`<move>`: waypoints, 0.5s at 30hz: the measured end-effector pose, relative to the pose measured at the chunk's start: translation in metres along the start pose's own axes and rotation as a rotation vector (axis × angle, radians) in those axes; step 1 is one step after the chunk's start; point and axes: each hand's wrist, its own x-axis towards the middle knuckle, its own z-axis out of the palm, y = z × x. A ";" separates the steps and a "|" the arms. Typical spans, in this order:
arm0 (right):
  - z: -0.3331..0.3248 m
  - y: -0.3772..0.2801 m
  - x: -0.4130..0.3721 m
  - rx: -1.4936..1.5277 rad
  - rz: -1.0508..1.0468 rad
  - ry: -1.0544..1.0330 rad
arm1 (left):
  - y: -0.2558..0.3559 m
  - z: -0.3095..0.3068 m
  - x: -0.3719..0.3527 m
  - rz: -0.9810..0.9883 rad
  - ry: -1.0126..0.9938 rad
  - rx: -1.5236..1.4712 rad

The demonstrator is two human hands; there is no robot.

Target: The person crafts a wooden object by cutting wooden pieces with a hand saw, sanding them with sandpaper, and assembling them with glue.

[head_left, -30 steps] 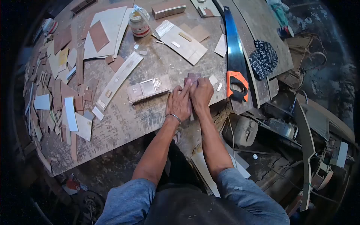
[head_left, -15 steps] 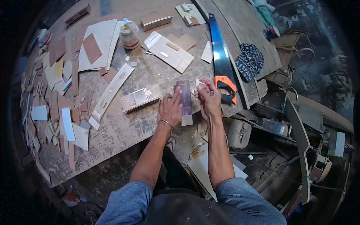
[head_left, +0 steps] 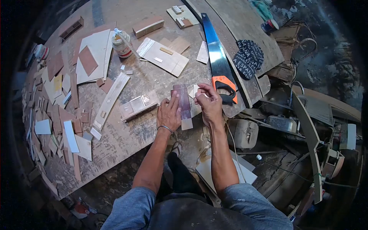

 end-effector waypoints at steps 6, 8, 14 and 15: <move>0.009 0.073 0.002 -0.927 -0.473 0.038 | 0.001 -0.005 0.001 -0.005 0.006 -0.092; 0.015 0.082 -0.013 -1.034 -0.344 0.007 | 0.000 -0.003 0.001 0.005 0.030 -0.102; 0.028 0.094 0.004 -1.081 -0.367 0.036 | 0.000 -0.003 -0.002 -0.018 -0.024 -0.079; 0.032 0.091 0.015 -1.115 -0.368 0.009 | -0.001 -0.004 -0.001 -0.021 -0.040 -0.091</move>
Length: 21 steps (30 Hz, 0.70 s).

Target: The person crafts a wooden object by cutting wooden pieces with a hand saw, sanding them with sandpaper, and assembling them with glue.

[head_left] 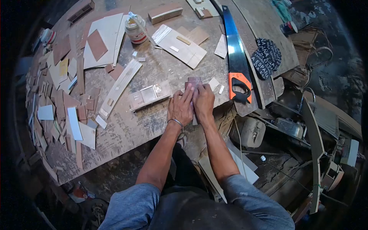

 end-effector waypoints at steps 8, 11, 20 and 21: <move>0.002 -0.008 -0.009 -0.064 -0.022 -0.020 | -0.004 -0.001 0.002 -0.036 -0.069 -0.014; -0.004 -0.009 -0.049 -0.036 0.014 0.035 | -0.006 0.006 0.001 0.004 0.021 0.003; -0.008 -0.013 -0.037 0.037 0.044 0.045 | -0.003 0.002 0.009 -0.018 0.016 -0.010; -0.004 -0.011 -0.029 0.033 0.051 0.045 | -0.004 0.001 0.003 -0.015 0.002 -0.001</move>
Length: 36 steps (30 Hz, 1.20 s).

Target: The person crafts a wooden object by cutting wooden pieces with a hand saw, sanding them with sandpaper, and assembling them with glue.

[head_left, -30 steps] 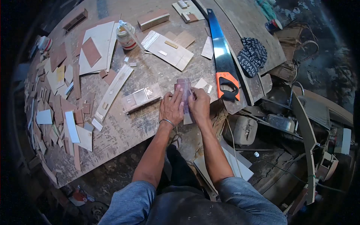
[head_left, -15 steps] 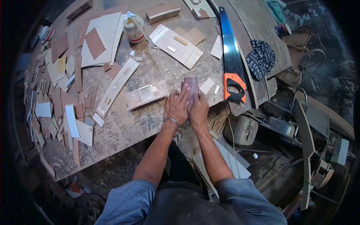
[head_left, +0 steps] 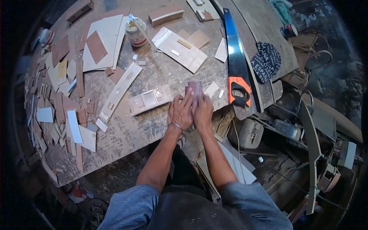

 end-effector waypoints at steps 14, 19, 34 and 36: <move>0.012 0.017 -0.016 0.100 0.034 0.063 | -0.002 0.005 0.000 0.013 0.031 -0.034; 0.015 0.017 0.085 0.263 -0.010 0.038 | 0.002 -0.006 0.002 0.009 0.024 -0.014; -0.084 -0.013 0.056 1.324 0.510 -0.187 | 0.006 -0.005 0.000 -0.006 0.023 -0.010; -0.086 -0.015 0.056 1.329 0.517 -0.174 | 0.007 -0.006 0.000 0.001 0.022 0.003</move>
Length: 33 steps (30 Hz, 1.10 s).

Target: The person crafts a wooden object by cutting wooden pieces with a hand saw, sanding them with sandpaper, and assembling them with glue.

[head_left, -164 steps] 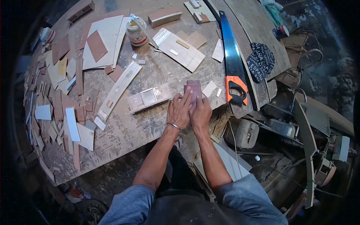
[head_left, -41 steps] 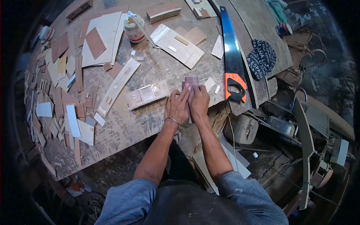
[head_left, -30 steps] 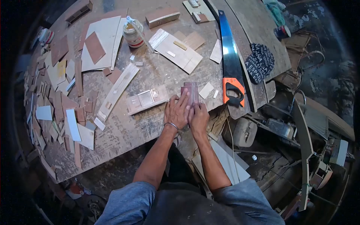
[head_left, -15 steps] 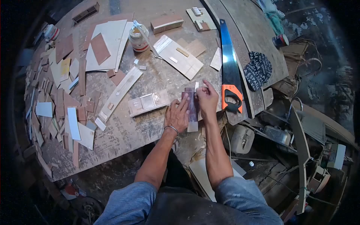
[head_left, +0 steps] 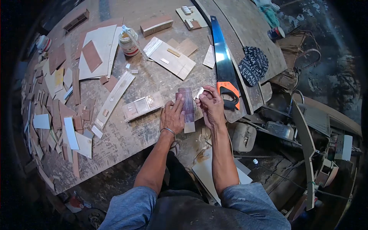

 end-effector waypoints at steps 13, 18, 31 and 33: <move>-0.023 0.045 0.010 -0.181 0.099 0.211 | 0.000 0.002 0.000 -0.012 -0.019 0.009; -0.032 0.069 0.015 -0.736 -0.132 0.244 | -0.003 0.004 0.001 -0.010 -0.007 -0.012; 0.004 0.088 0.010 -1.327 -0.390 0.257 | -0.005 0.005 0.000 -0.009 -0.001 -0.026; 0.005 0.093 0.011 -1.255 -0.499 0.288 | -0.002 0.002 -0.001 -0.016 -0.002 -0.010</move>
